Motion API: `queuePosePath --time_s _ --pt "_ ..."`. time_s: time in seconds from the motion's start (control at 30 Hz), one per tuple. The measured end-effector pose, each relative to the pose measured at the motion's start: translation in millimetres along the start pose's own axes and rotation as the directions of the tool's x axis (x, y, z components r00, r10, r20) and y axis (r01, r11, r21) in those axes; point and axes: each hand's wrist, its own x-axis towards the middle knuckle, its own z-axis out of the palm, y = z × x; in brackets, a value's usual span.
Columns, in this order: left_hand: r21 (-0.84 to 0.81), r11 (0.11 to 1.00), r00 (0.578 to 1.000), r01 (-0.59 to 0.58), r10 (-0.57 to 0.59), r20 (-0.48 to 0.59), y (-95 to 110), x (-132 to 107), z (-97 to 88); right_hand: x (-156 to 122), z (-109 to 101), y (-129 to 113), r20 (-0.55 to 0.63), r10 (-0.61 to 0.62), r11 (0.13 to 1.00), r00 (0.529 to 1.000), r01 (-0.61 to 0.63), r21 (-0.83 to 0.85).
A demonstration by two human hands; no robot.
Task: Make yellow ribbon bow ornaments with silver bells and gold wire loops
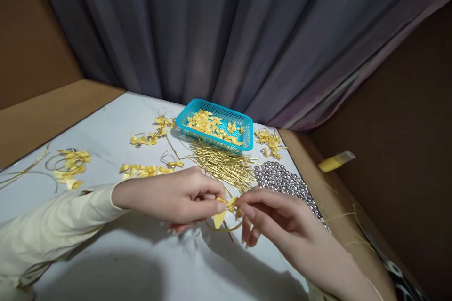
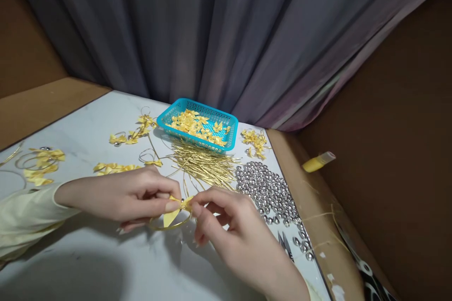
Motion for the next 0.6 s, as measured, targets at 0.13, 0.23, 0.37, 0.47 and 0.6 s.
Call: queuePosePath --time_s 0.13,0.23,0.37,0.47,0.6 --pt "0.020 1.000 1.000 -0.016 0.015 0.011 0.4 1.2 0.3 1.7 -1.0 -2.6 0.027 0.010 0.999 1.000 -0.009 -0.051" --pt "0.092 0.995 0.999 -0.039 0.038 0.017 -0.8 1.6 1.5 3.4 0.1 -2.9 0.035 0.016 0.998 0.999 -0.013 -0.067" --pt "0.240 0.966 0.995 -0.099 0.097 0.022 -4.6 1.6 2.6 5.4 4.3 1.1 -0.047 -0.011 0.989 0.999 0.004 -0.150" --pt "0.268 0.954 0.990 -0.135 0.117 0.084 -7.3 1.9 2.1 6.3 6.3 3.9 -0.092 -0.052 0.976 0.994 0.031 -0.218" --pt "0.243 0.957 0.980 -0.161 0.127 0.150 -9.4 2.8 0.7 7.1 7.3 3.9 0.043 -0.075 0.968 0.996 0.083 -0.238"
